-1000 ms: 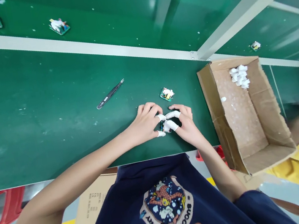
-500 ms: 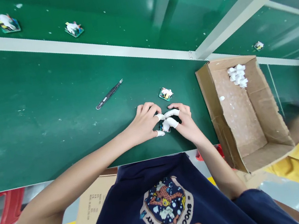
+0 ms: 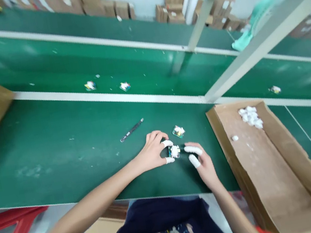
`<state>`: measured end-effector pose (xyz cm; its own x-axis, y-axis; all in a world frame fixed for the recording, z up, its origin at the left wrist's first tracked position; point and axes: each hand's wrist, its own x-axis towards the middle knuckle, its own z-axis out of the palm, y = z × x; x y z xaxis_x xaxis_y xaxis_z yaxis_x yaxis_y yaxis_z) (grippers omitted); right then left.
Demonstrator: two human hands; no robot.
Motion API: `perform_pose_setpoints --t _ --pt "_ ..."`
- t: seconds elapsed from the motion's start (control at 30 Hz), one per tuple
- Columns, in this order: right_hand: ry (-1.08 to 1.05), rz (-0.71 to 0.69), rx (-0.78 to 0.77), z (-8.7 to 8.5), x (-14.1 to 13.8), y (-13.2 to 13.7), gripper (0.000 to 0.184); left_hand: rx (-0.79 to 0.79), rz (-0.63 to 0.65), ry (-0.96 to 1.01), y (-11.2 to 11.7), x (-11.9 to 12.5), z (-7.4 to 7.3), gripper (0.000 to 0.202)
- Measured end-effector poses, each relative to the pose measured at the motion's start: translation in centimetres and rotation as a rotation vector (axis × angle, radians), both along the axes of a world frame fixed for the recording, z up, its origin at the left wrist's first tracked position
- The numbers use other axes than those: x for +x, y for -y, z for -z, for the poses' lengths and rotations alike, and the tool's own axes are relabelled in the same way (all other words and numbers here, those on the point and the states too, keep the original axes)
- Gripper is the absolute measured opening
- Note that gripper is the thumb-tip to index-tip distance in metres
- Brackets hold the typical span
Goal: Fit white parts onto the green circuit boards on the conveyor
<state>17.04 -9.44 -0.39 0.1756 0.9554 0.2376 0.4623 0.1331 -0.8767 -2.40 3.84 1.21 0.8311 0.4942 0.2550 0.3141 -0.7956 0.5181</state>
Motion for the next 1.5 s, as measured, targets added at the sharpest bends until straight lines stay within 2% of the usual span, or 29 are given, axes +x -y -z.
perform_pose_setpoints --t 0.13,0.27,0.4,0.5,0.57,0.7,0.87,0.93,1.03,1.17,1.3,1.37,1.43,1.5 --pt "-0.038 0.029 0.062 1.5 -0.2 0.6 0.018 0.041 -0.306 0.035 -4.0 0.1 -1.1 0.043" --pt "-0.099 0.022 0.093 2.6 -0.3 0.8 0.019 0.087 -0.520 -0.127 -10.8 3.1 -2.2 0.044" --pt "-0.097 0.025 0.159 3.1 -0.5 0.9 0.019 0.116 -0.622 -0.202 -17.1 7.6 -2.3 0.039" --pt "-0.100 0.071 0.221 3.3 -0.8 0.7 0.019 0.108 -0.655 -0.259 -19.8 10.0 -1.5 0.038" --pt "-0.113 0.114 0.259 3.3 -1.1 0.6 0.019 0.105 -0.650 -0.299 -20.7 10.6 -1.1 0.044" --pt "-0.108 0.108 0.294 3.0 -1.3 0.5 0.018 0.107 -0.631 -0.370 -22.3 9.1 -1.3 0.066" --pt "-0.075 0.051 0.287 2.6 -1.4 0.7 0.020 0.041 -0.719 -0.484 -23.6 4.8 -2.0 0.059" --pt "-0.063 0.037 0.284 2.4 -1.4 0.7 0.020 0.026 -0.749 -0.503 -23.5 4.0 -2.1 0.050" --pt "-0.024 0.020 0.257 1.8 -1.2 0.8 0.021 0.034 -0.755 -0.488 -22.6 4.2 -2.4 0.039" --pt "0.037 -0.007 0.216 1.2 -0.4 1.0 0.021 0.101 -0.668 -0.398 -19.6 5.3 -3.4 0.038" --pt "0.071 0.002 0.244 1.1 -0.2 0.2 0.020 0.130 -0.480 -0.327 -13.5 4.4 -4.8 0.040" --pt "0.089 -0.011 0.278 0.6 -0.7 0.0 0.022 0.100 -0.329 -0.295 -9.6 3.4 -5.2 0.037" --pt "0.102 -0.051 0.319 -0.6 -1.4 0.8 0.025 0.030 -0.171 -0.281 -5.8 2.5 -5.4 0.034" --pt "0.106 -0.118 0.337 -2.7 -1.8 2.8 0.028 -0.027 -0.059 -0.267 -2.6 2.0 -5.3 0.034"
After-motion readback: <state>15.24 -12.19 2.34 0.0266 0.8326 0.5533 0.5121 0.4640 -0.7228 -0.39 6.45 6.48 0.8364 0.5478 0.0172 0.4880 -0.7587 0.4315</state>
